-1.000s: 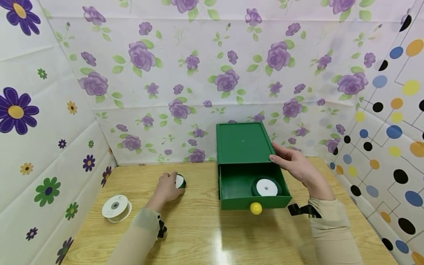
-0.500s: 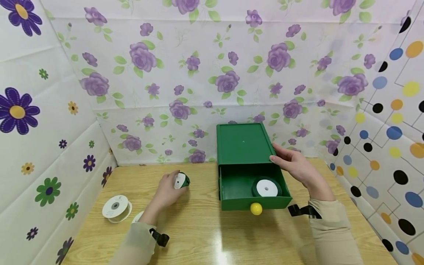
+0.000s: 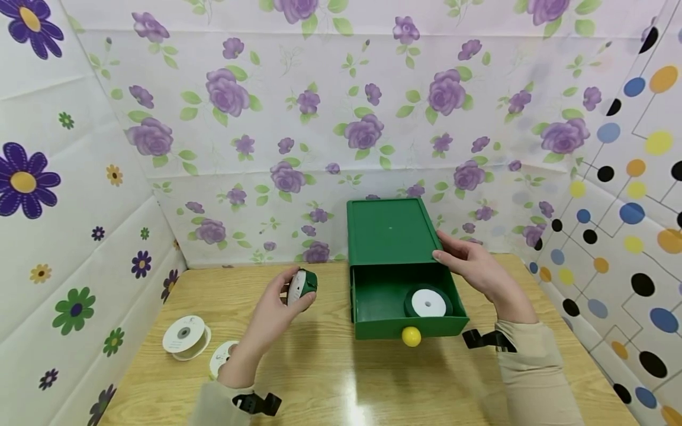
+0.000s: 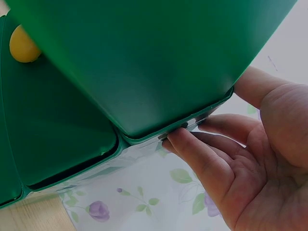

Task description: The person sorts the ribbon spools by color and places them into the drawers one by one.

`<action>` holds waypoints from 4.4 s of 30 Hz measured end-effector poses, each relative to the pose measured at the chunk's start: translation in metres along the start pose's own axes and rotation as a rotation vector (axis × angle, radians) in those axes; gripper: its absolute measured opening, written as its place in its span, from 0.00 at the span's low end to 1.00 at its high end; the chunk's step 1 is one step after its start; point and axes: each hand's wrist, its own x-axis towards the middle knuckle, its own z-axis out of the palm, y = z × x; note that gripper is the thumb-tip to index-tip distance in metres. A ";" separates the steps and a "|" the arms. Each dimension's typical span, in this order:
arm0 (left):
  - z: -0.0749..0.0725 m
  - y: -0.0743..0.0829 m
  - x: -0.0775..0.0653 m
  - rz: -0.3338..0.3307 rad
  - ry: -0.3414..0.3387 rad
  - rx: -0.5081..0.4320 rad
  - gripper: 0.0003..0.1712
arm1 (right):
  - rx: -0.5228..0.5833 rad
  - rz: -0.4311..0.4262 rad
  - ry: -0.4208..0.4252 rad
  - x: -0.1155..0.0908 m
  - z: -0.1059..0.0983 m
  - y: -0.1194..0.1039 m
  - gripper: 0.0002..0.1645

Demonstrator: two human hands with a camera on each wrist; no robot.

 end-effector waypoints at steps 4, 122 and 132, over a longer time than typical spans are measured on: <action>0.003 0.007 -0.007 0.010 0.007 -0.023 0.43 | 0.006 -0.007 0.001 -0.001 0.000 -0.001 0.49; 0.080 0.130 0.040 0.636 -0.756 0.903 0.34 | -0.003 0.017 0.012 -0.003 0.002 -0.003 0.50; 0.079 0.129 0.042 0.656 -0.756 0.888 0.34 | 0.004 0.017 0.014 -0.003 0.003 -0.004 0.49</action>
